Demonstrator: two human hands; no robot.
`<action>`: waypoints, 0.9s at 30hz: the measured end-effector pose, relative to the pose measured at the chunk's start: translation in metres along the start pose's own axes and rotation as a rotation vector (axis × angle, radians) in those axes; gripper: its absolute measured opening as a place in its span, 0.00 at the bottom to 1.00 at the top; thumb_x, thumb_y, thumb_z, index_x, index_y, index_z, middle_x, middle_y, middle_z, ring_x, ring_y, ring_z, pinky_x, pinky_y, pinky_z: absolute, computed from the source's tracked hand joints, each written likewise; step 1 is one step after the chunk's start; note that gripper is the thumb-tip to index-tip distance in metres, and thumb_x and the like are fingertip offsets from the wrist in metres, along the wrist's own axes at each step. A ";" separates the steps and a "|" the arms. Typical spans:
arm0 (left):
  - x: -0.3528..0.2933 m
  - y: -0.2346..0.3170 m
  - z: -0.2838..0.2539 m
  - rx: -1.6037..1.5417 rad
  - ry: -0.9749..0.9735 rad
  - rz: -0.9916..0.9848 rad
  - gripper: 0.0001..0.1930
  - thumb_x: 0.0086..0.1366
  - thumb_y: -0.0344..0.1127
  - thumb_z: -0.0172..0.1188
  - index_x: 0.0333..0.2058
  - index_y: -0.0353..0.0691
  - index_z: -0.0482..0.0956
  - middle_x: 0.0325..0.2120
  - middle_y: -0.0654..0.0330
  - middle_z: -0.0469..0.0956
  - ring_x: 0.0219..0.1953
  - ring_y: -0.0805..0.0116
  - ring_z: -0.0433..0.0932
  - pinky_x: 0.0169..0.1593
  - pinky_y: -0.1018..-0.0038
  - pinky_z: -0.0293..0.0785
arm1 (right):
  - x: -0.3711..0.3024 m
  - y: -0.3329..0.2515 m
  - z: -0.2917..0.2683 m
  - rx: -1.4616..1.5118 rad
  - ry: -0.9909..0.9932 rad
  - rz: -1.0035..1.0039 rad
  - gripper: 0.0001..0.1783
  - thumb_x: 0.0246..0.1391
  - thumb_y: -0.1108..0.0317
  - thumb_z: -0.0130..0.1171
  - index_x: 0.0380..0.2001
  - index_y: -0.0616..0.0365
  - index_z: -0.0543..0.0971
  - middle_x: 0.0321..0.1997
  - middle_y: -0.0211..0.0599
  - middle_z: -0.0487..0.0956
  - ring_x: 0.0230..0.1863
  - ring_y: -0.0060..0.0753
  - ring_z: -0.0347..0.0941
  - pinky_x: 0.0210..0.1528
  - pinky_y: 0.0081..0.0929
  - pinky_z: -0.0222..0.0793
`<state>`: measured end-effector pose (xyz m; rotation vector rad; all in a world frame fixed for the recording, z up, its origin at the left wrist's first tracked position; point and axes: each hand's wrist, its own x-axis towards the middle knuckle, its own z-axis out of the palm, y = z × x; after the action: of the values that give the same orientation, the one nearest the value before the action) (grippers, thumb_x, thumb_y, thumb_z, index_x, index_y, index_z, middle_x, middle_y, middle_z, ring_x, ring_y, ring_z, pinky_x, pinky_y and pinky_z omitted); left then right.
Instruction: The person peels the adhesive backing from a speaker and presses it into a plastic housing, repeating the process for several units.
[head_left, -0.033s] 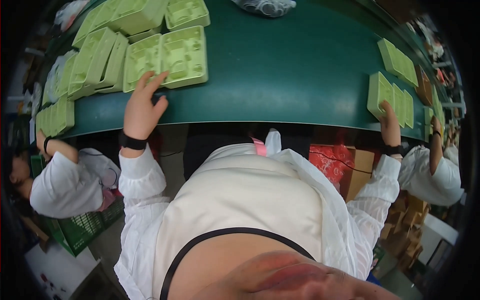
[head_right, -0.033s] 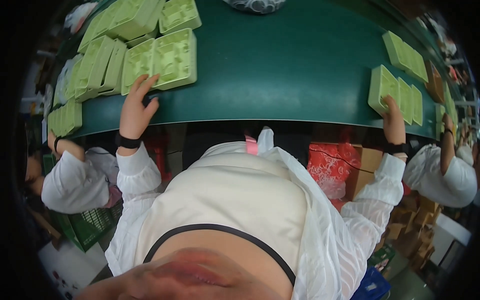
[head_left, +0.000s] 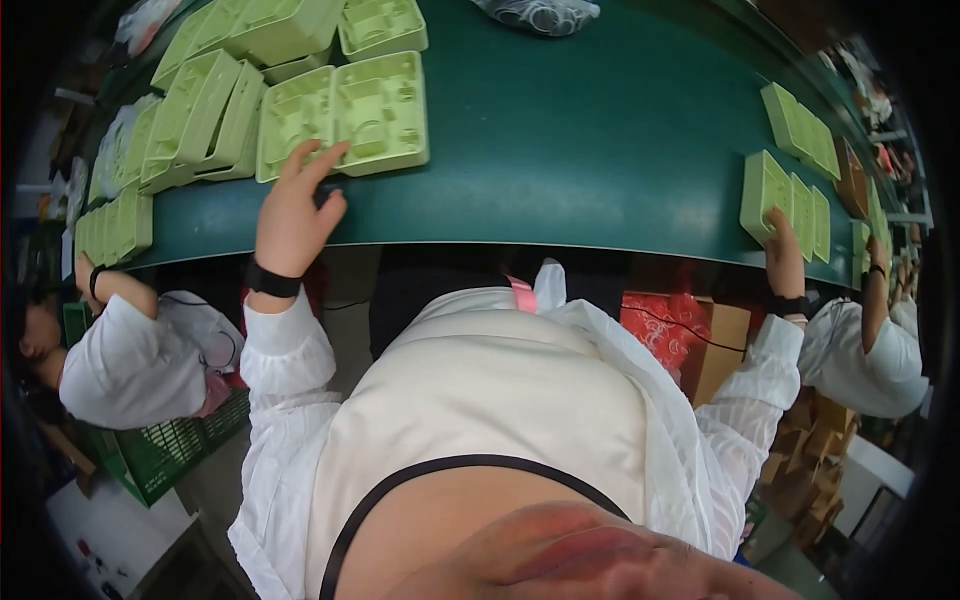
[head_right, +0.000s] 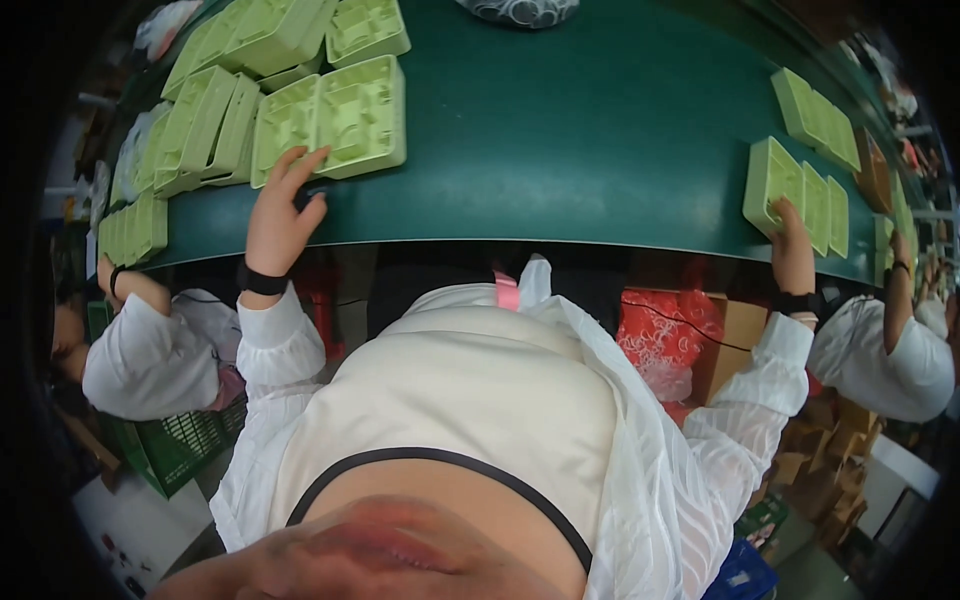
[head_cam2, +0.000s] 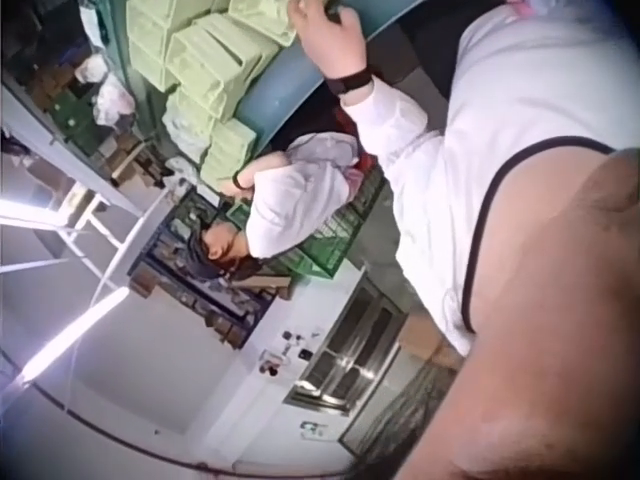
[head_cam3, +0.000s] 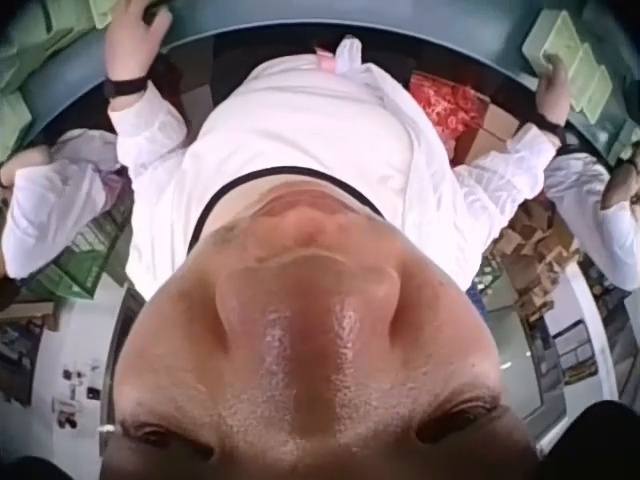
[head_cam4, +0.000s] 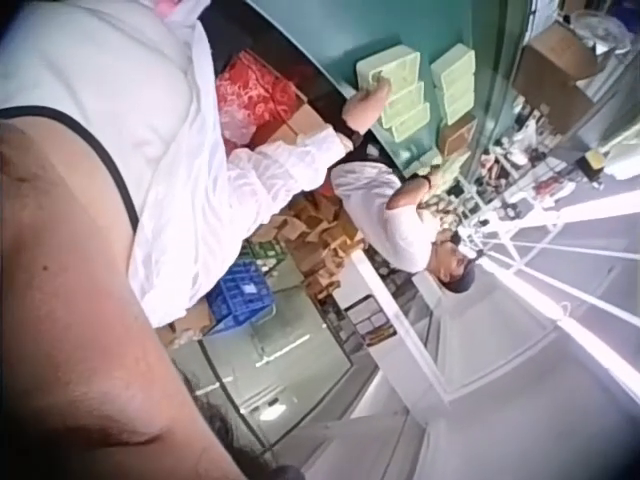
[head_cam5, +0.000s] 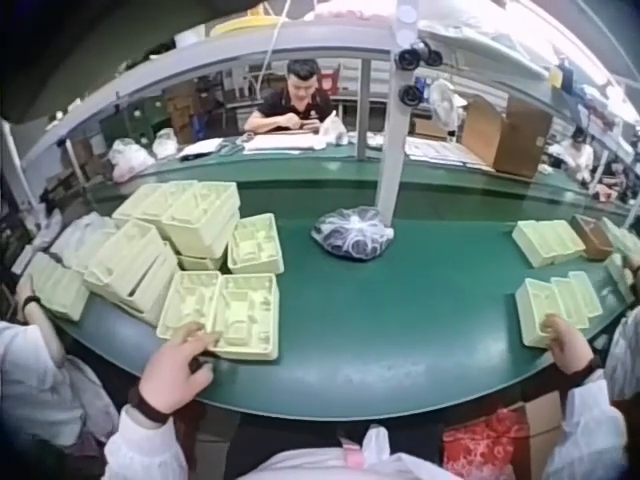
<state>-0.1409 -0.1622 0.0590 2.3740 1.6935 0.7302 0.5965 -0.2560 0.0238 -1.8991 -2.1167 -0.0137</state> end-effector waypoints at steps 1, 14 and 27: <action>0.002 0.002 0.004 -0.012 -0.007 0.057 0.30 0.59 0.29 0.62 0.62 0.56 0.77 0.62 0.49 0.72 0.38 0.50 0.83 0.46 0.60 0.80 | 0.000 0.002 -0.001 0.004 -0.004 0.020 0.32 0.56 0.85 0.54 0.65 0.60 0.70 0.70 0.53 0.72 0.71 0.57 0.66 0.71 0.39 0.62; 0.010 0.034 0.008 -0.220 -0.275 0.049 0.30 0.58 0.28 0.62 0.62 0.50 0.75 0.61 0.42 0.69 0.40 0.44 0.83 0.43 0.59 0.82 | 0.111 -0.269 0.015 0.110 0.186 -0.018 0.30 0.53 0.77 0.65 0.61 0.59 0.75 0.64 0.48 0.77 0.67 0.54 0.70 0.69 0.42 0.64; 0.012 -0.174 -0.115 0.424 0.682 -0.100 0.18 0.63 0.37 0.68 0.52 0.44 0.83 0.51 0.53 0.81 0.50 0.51 0.82 0.52 0.64 0.78 | 0.144 -0.498 0.097 0.127 0.031 -0.351 0.29 0.53 0.59 0.71 0.59 0.52 0.79 0.49 0.43 0.78 0.50 0.50 0.73 0.55 0.43 0.65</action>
<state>-0.3393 -0.1080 0.0971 2.4263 2.4130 1.4035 0.0793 -0.1604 0.0573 -1.4298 -2.3410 0.0162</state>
